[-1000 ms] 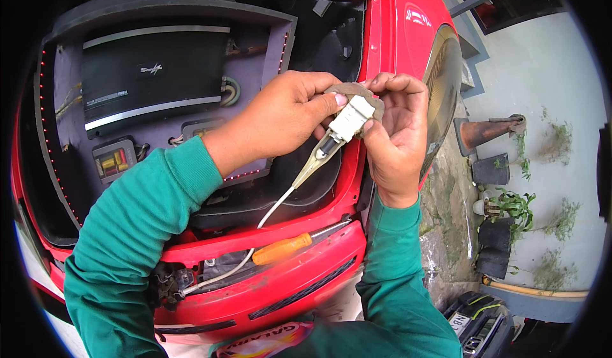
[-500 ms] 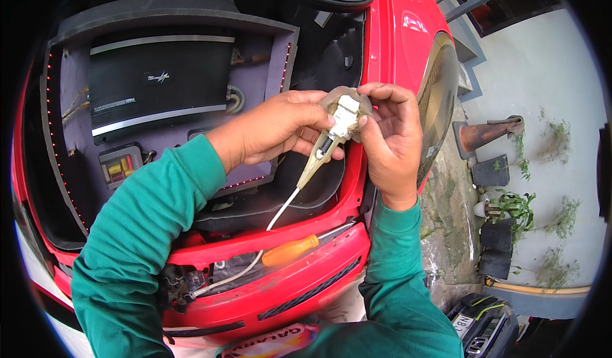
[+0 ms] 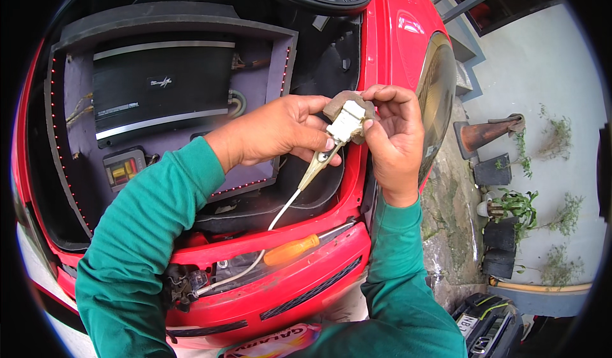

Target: The person works on the front bumper of a red car with the hood open, using a screwdriver to manipulate a black electrical connector and wires. They also handle a white sensor component, adjusting and connecting it within the bumper assembly while another person observes.

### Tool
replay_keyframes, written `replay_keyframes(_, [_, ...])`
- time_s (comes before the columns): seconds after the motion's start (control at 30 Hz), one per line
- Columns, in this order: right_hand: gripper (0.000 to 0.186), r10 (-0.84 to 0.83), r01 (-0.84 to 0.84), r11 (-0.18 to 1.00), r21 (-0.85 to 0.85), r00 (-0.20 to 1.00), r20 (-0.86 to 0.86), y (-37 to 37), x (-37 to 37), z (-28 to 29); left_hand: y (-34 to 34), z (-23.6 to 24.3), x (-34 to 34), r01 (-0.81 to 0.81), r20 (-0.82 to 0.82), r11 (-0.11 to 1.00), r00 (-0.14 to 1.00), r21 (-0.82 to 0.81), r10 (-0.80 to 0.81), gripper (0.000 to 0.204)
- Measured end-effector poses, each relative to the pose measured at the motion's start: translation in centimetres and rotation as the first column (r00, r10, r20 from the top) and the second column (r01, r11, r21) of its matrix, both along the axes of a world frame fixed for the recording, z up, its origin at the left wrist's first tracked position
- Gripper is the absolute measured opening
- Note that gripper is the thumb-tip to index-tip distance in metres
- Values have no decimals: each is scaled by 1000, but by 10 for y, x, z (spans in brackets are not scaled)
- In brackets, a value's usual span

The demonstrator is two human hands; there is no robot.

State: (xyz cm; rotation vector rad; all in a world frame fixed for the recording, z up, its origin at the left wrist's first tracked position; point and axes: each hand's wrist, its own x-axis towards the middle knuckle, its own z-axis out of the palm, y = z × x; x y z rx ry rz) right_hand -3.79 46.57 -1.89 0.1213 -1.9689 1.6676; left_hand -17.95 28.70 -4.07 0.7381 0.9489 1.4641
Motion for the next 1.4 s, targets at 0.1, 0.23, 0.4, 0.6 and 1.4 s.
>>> replay_keyframes(0.1, [42, 27, -27, 999, -41, 1000, 6, -1, -1, 2, 1, -6, -2, 7, 24, 1000, 1000, -1, -7, 56])
replay_keyframes(0.23, [46, 51, -49, 998, -47, 997, 59, -2, 0, 3, 1, 2, 6, -46, 169, 999, 985, 8, 44, 63])
replay_keyframes(0.4, [57, -170, 167, 914, 369, 985, -23, 0, 4, 6, 13, 8, 23, -305, -114, 945, 950, -118, 292, 75])
replay_keyframes(0.6, [69, -306, 185, 584, 790, 952, 3, -14, 7, 15, 12, -2, 6, -407, -48, 899, 913, -159, 405, 68])
replay_keyframes(1.4, [34, -348, 318, 872, 373, 938, 14, 10, -32, 9, 49, -28, -10, -635, -721, 704, 320, 317, 614, 29])
